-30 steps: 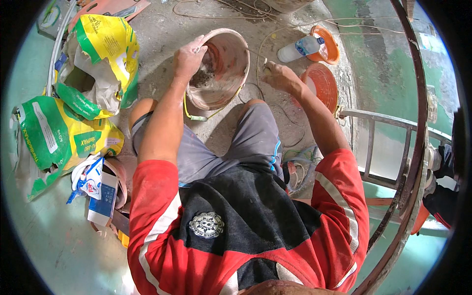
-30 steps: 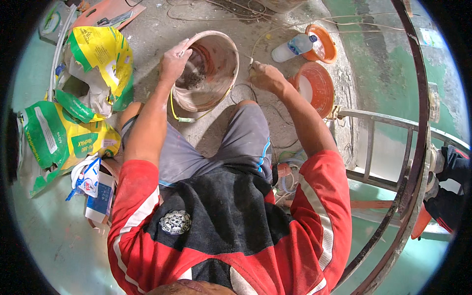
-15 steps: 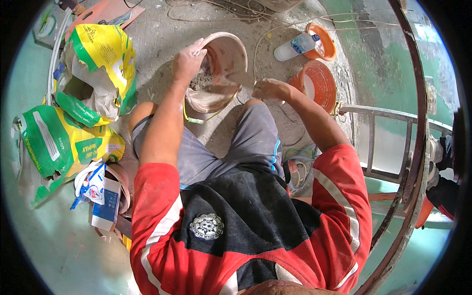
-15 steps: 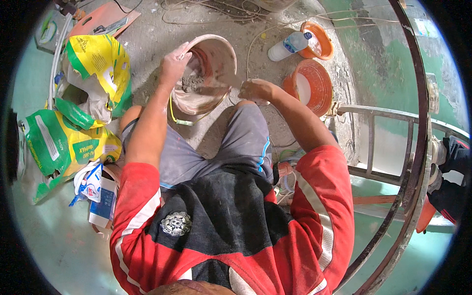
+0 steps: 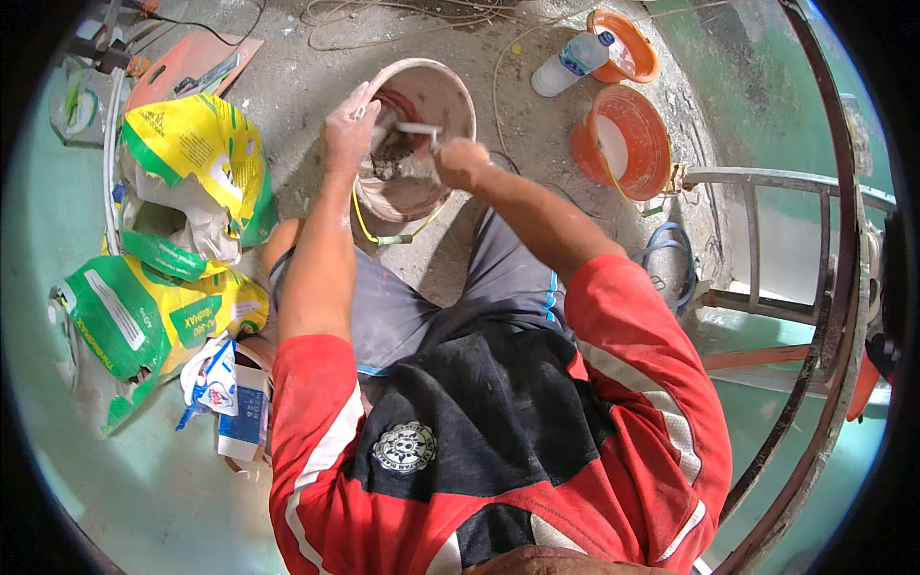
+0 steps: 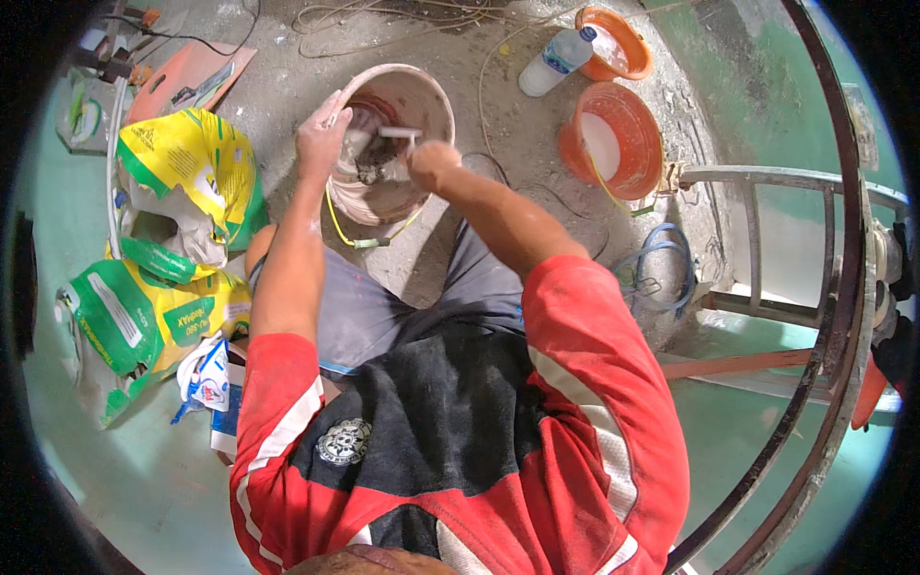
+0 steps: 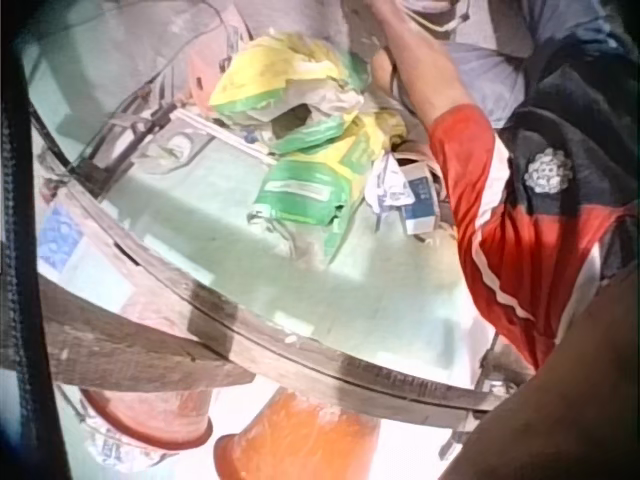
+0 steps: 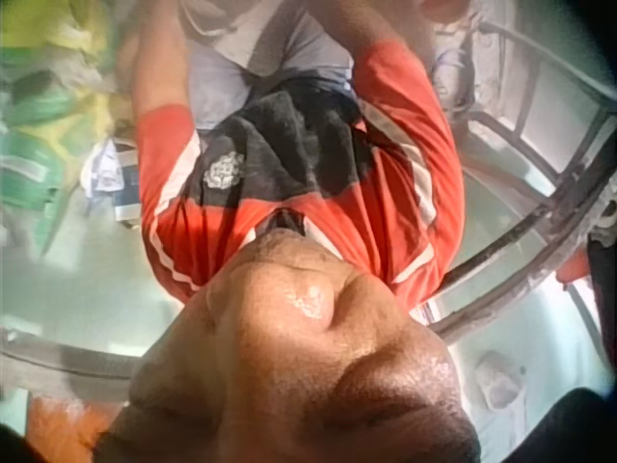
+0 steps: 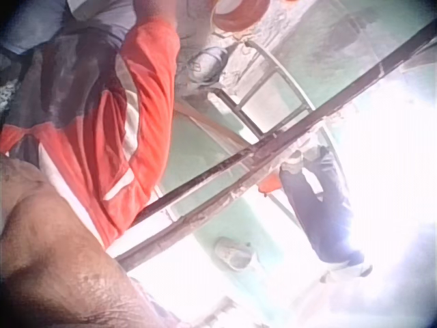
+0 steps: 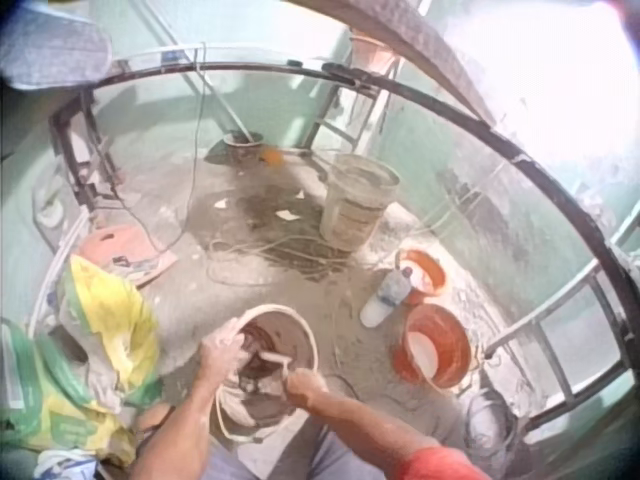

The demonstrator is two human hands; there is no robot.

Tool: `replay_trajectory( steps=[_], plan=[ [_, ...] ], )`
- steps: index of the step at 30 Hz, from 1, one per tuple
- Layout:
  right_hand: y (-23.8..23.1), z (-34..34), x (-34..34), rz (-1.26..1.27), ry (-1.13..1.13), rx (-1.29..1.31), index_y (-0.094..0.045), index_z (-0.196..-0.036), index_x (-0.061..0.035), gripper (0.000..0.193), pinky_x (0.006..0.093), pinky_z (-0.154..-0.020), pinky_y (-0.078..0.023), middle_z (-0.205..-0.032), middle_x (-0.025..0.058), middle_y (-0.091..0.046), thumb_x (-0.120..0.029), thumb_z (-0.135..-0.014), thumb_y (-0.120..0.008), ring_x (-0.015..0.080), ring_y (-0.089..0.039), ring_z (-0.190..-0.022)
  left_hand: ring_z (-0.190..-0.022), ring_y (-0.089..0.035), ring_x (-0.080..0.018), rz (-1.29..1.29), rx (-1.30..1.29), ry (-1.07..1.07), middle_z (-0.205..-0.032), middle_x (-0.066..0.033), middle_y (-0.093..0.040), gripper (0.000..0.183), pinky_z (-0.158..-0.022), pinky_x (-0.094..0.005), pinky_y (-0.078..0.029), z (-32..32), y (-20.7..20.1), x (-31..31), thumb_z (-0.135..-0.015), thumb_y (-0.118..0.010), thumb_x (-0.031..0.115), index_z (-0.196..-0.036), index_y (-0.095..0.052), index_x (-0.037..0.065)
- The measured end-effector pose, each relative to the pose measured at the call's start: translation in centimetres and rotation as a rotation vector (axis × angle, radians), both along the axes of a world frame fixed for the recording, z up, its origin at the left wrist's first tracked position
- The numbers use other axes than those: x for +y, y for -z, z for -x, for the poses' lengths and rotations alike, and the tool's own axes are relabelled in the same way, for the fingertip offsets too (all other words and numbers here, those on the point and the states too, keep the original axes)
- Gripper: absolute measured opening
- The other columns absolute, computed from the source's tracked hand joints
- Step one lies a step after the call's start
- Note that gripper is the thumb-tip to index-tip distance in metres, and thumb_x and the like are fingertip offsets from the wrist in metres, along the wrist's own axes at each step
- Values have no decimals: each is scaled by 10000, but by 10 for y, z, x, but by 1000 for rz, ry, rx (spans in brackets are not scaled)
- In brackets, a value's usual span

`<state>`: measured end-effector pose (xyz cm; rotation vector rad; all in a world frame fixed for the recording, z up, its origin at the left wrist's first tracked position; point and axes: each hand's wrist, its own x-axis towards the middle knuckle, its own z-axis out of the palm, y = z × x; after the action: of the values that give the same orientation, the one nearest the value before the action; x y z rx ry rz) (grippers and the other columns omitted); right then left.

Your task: The person sits on the floor and uses a trowel to mix a gray paste in a bucket. They pour water from an orange basin into the bucket and continue mixing. Then they scoop powder from a green and yellow bag into the bucket and mix it with the trowel.

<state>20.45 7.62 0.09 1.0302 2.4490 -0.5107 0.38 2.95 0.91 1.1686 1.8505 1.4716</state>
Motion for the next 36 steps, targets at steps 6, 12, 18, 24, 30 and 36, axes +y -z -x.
replay_trajectory(
  steps=[6,12,18,24,30,36],
  plan=[
    [-13,26,10,-47,132,151,-722,-969,-49,258,444,-793,-558,-989,179,-708,-145,-818,-535,349,-687,-937,-1039,-667,-217,-23,56,-18,-1163,-164,-676,419,-899,-305,-490,6,10,-7,-868,-692,180,-1226,-616,-25],
    [19,31,-33,61,52,52,-744,-937,-72,241,411,-766,-568,-975,156,-717,-155,-840,-539,320,-702,-918,-1039,-666,-215,9,133,-3,-1170,-168,-673,416,-902,-304,-489,-3,0,0,-869,-689,176,-1229,-617,-20],
    [33,17,-10,879,931,586,-672,-889,-46,131,361,-504,-489,-792,135,-655,-160,-873,-610,229,-595,-602,-1066,-645,-182,-46,62,-6,-1187,-164,-668,405,-926,-296,-476,7,16,1,-862,-689,121,-1226,-613,-37],
    [1,2,36,879,784,923,-680,-912,-4,173,341,-422,-444,-700,117,-621,-169,-863,-663,220,-600,-550,-1082,-637,-180,12,59,6,-1202,-160,-662,405,-934,-285,-471,2,0,-6,-862,-687,114,-1230,-612,-36],
    [-19,1,53,664,651,565,-714,-945,-52,224,367,-583,-532,-804,105,-712,-176,-758,-727,242,-675,-697,-1082,-635,-172,32,98,13,-1203,-155,-661,409,-942,-283,-470,1,-2,-5,-861,-685,96,-1236,-605,-44],
    [-36,24,31,722,712,566,-719,-989,-20,265,321,-644,-550,-852,67,-728,-209,-808,-680,128,-671,-766,-1061,-650,-185,35,61,23,-1186,-153,-670,404,-917,-275,-480,-6,-9,-8,-858,-691,125,-1229,-619,-18]
  ],
)
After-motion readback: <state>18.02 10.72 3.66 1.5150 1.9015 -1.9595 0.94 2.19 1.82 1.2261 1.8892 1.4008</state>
